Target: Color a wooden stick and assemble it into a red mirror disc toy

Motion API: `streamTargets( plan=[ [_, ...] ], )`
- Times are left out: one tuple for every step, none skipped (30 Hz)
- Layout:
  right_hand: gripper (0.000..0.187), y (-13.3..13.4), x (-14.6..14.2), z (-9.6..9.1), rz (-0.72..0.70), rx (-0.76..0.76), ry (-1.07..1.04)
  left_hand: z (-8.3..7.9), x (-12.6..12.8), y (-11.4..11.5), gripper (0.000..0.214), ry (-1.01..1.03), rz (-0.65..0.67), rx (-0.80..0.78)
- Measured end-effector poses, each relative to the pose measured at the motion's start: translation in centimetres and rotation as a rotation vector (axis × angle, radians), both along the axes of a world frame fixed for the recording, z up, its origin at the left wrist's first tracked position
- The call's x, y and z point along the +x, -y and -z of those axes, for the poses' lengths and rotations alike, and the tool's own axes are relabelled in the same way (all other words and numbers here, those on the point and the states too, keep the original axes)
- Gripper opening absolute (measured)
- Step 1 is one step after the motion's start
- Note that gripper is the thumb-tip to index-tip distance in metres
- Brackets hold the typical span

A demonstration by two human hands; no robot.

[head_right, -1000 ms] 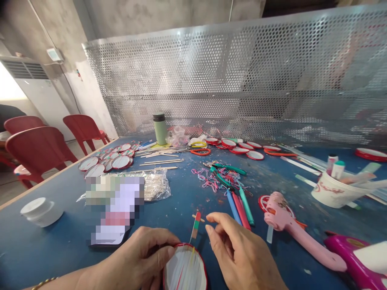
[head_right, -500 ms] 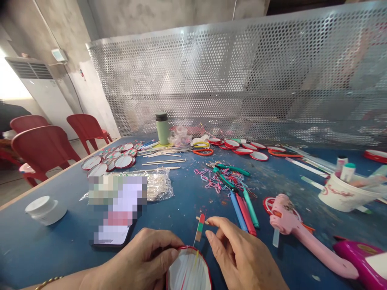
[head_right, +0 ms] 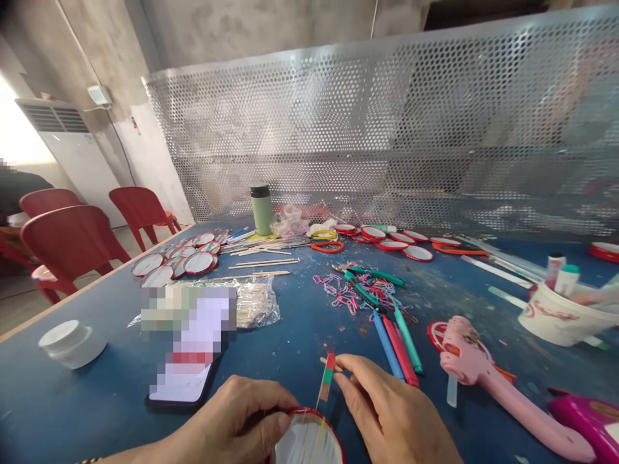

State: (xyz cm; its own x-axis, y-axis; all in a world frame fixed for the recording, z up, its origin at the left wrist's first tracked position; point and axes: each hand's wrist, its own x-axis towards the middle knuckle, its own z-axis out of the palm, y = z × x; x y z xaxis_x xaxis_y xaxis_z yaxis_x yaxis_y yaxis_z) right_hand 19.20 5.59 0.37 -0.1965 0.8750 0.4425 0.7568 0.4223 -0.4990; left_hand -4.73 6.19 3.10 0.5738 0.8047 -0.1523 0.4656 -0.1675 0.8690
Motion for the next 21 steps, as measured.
streamTargets(
  plan=[
    [0.026, 0.0, 0.0, -0.1, -0.008, -0.006, 0.003, 0.0, 0.0, 0.0, 0.036, 0.001, 0.001, -0.001],
    [0.026, 0.0, 0.0, -0.2, -0.016, -0.005, 0.005, 0.1, 0.0, 0.1, 0.036, 0.001, 0.002, 0.003],
    [0.027, -0.1, -0.1, -0.3, -0.022, 0.002, 0.005, 0.1, 0.0, 0.1, 0.037, 0.0, 0.002, 0.013],
    [0.028, -0.1, -0.2, -0.5, -0.028, 0.014, 0.004, 0.1, -0.1, 0.1, 0.037, -0.001, 0.003, 0.023],
    [0.029, -0.1, -0.3, -0.6, -0.034, 0.034, 0.003, 0.1, -0.1, 0.2, 0.037, -0.001, 0.003, 0.031],
    [0.029, -0.1, -0.4, -0.7, -0.039, 0.052, 0.006, 0.1, -0.1, 0.2, 0.036, 0.0, 0.002, 0.035],
    [0.028, 0.0, -0.6, -0.9, -0.043, 0.067, 0.01, 0.1, -0.1, 0.3, 0.036, 0.002, 0.003, 0.03],
    [0.026, 0.0, -0.7, -1.0, -0.048, 0.075, 0.017, 0.2, -0.1, 0.3, 0.037, 0.007, 0.002, 0.015],
    [0.025, 0.1, -0.8, -1.0, -0.053, 0.078, 0.023, 0.2, -0.1, 0.4, 0.037, 0.012, 0.001, -0.011],
    [0.025, 0.2, -0.9, -1.1, -0.056, 0.074, 0.028, 0.2, -0.1, 0.5, 0.038, 0.018, 0.003, -0.042],
    [0.026, 0.3, -1.0, -1.2, -0.062, 0.067, 0.034, 0.3, -0.1, 0.6, 0.039, 0.026, 0.003, -0.074],
    [0.027, 0.4, -1.0, -1.3, -0.068, 0.06, 0.041, 0.3, -0.1, 0.7, 0.039, 0.032, 0.01, -0.107],
    [0.027, 0.5, -1.1, -1.4, -0.064, 0.048, 0.052, 0.4, -0.1, 0.7, 0.04, 0.038, 0.017, -0.132],
    [0.027, 0.6, -1.2, -1.6, -0.061, 0.039, 0.07, 0.5, -0.1, 0.8, 0.04, 0.046, 0.024, -0.153],
    [0.026, 0.7, -1.2, -1.7, -0.057, 0.032, 0.083, 0.5, -0.1, 0.8, 0.039, 0.05, 0.037, -0.169],
    [0.026, 0.8, -1.3, -1.9, -0.053, 0.022, 0.1, 0.6, 0.0, 0.9, 0.039, 0.055, 0.037, -0.174],
    [0.026, 0.9, -1.3, -2.0, -0.05, 0.014, 0.115, 0.7, 0.0, 1.0, 0.039, 0.059, 0.025, -0.177],
    [0.026, 1.0, -1.4, -2.2, -0.048, 0.009, 0.125, 0.7, 0.0, 1.1, 0.04, 0.061, 0.013, -0.182],
    [0.026, 1.1, -1.4, -2.3, -0.046, 0.005, 0.131, 0.7, 0.1, 1.1, 0.041, 0.063, 0.003, -0.187],
    [0.026, 1.2, -1.5, -2.3, -0.045, 0.005, 0.133, 0.7, 0.1, 1.2, 0.042, 0.065, -0.005, -0.195],
    [0.026, 1.2, -1.5, -2.4, -0.045, 0.009, 0.132, 0.7, 0.1, 1.3, 0.043, 0.067, -0.005, -0.205]
  ],
)
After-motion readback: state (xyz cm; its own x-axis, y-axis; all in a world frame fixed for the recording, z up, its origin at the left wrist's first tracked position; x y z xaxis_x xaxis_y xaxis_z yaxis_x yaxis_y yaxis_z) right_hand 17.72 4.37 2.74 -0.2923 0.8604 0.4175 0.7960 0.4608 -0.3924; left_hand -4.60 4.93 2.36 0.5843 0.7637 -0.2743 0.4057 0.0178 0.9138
